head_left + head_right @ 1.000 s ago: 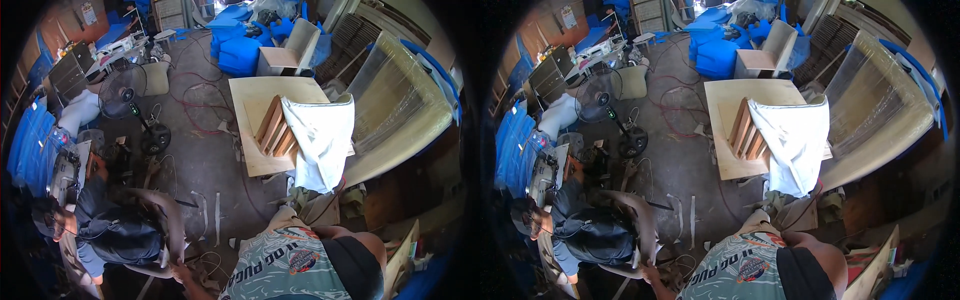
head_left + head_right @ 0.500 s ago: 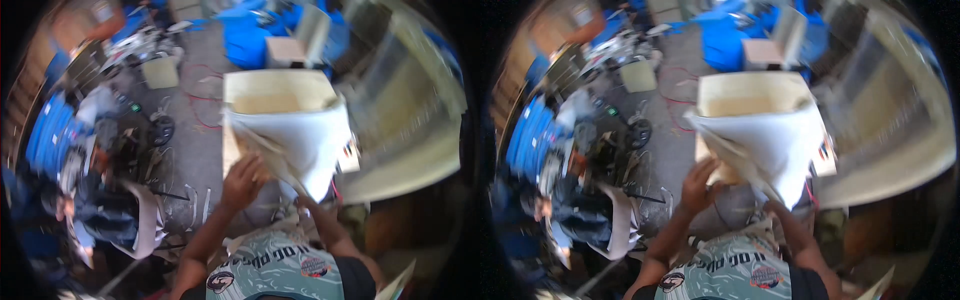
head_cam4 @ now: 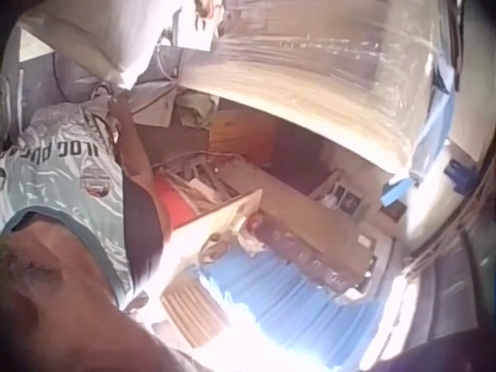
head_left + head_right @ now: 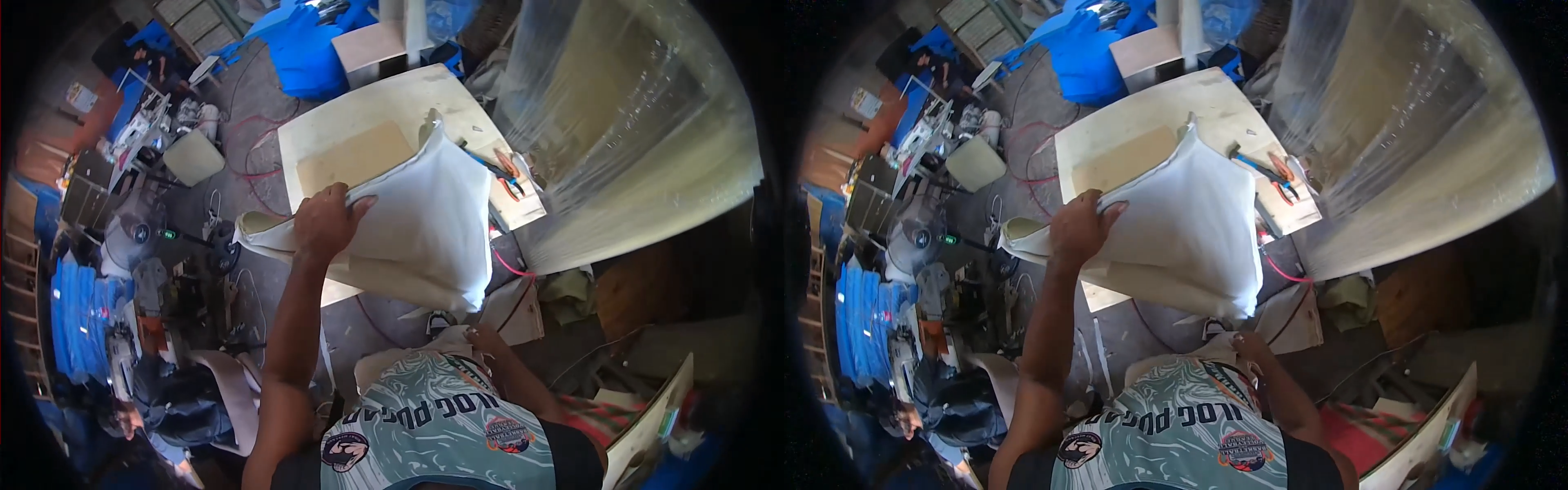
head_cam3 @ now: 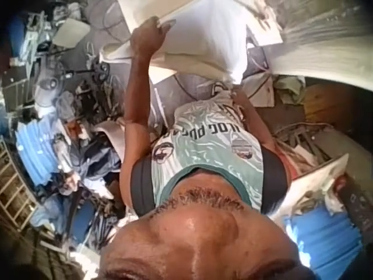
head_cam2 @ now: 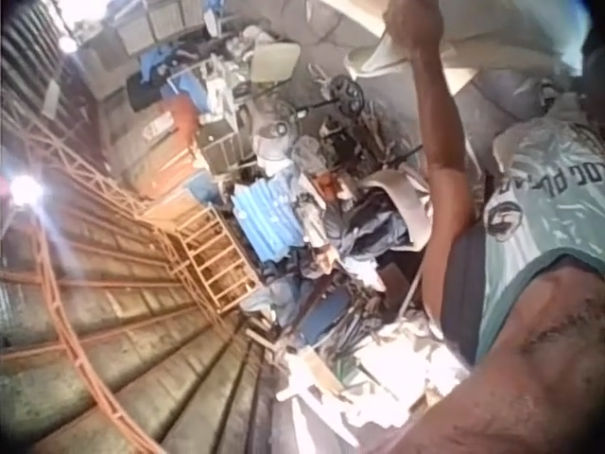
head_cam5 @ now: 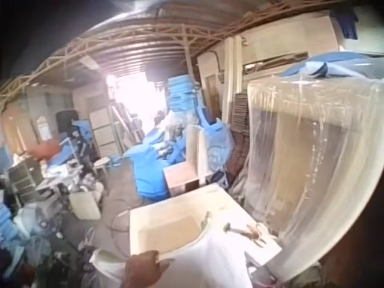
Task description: Upholstering a furniture frame with white fabric using a pneumatic stapler.
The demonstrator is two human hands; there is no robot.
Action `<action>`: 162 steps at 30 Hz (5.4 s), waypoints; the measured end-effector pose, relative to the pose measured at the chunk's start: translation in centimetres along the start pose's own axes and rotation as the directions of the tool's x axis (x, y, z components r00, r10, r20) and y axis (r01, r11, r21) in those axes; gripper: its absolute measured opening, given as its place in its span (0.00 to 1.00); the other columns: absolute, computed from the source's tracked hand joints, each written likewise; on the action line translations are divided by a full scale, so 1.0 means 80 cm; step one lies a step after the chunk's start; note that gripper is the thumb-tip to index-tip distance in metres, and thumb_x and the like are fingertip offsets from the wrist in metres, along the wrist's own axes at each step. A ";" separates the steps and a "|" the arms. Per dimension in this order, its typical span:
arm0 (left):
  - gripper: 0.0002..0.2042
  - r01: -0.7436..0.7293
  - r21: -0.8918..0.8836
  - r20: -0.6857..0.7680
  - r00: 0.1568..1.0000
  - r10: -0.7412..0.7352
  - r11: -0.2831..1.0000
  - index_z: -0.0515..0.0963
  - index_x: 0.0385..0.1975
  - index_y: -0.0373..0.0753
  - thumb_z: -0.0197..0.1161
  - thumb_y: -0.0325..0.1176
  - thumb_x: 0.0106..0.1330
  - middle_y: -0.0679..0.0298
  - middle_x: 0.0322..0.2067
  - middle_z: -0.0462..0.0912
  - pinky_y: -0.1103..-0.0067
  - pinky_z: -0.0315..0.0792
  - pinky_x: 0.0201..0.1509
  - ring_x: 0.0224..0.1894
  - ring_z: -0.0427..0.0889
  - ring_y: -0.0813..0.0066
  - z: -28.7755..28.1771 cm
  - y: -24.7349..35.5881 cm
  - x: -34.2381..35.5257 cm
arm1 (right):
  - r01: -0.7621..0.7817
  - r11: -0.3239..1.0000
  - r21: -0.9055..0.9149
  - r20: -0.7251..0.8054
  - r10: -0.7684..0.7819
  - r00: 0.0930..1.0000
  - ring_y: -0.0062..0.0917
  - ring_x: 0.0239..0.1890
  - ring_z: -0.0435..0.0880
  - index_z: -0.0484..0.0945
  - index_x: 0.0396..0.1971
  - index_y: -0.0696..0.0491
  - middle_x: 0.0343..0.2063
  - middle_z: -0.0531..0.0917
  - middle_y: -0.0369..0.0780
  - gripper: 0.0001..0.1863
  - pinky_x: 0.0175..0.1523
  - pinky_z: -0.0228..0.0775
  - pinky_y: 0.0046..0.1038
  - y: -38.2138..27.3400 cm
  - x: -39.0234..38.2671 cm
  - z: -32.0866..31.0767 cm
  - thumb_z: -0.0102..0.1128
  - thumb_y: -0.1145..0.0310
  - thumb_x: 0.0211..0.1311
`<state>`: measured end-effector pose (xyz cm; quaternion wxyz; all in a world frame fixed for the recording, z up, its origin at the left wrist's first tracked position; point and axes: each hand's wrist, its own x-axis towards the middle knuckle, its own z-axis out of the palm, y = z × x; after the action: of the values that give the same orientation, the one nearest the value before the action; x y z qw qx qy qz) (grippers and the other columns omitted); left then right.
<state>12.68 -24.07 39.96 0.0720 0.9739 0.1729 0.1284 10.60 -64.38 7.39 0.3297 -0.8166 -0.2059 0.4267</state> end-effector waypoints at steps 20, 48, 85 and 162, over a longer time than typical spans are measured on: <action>0.22 -0.193 -0.032 -0.077 0.979 0.190 0.981 0.75 0.31 0.41 0.61 0.58 0.61 0.61 0.23 0.80 0.68 0.70 0.38 0.27 0.82 0.62 -0.044 -0.002 -0.036 | -0.226 -0.151 0.962 0.272 0.532 0.802 0.33 0.61 0.66 0.62 0.65 0.50 0.61 0.69 0.42 0.43 0.59 0.58 0.48 -0.103 0.251 0.136 0.35 0.30 0.64; 0.14 0.319 -0.823 -0.257 0.529 -0.809 0.470 0.75 0.36 0.33 0.50 0.39 0.72 0.63 0.26 0.76 0.76 0.67 0.34 0.30 0.73 0.75 -0.030 -0.333 -0.241 | 0.473 0.782 -0.406 -0.616 -0.617 0.491 0.43 0.59 0.72 0.71 0.56 0.61 0.55 0.76 0.52 0.22 0.64 0.61 0.41 -0.467 0.272 -0.169 0.43 0.65 0.68; 0.39 0.912 -0.411 0.372 0.162 -0.914 -0.005 0.59 0.62 0.31 0.66 0.53 0.59 0.41 0.54 0.70 0.59 0.66 0.59 0.56 0.70 0.43 0.350 -0.178 -0.200 | 0.396 0.239 -0.887 -0.122 -0.947 0.297 0.32 0.37 0.80 0.80 0.27 0.50 0.32 0.82 0.37 0.21 0.42 0.71 0.40 -0.686 0.508 -0.031 0.60 0.45 0.53; 0.20 0.417 -0.889 0.441 0.663 -0.605 -0.191 0.74 0.54 0.33 0.58 0.41 0.69 0.60 0.47 0.81 0.76 0.75 0.50 0.45 0.81 0.71 0.191 -0.585 0.144 | -0.155 0.887 -0.435 -0.713 -0.234 0.661 0.45 0.48 0.81 0.78 0.44 0.54 0.44 0.82 0.49 0.23 0.53 0.71 0.41 -0.492 0.503 -0.399 0.56 0.50 0.62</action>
<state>12.41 22.04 19.31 0.7252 0.4892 0.4235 0.2353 57.22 -23.68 26.29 0.1912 -0.9675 -0.1650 -0.0162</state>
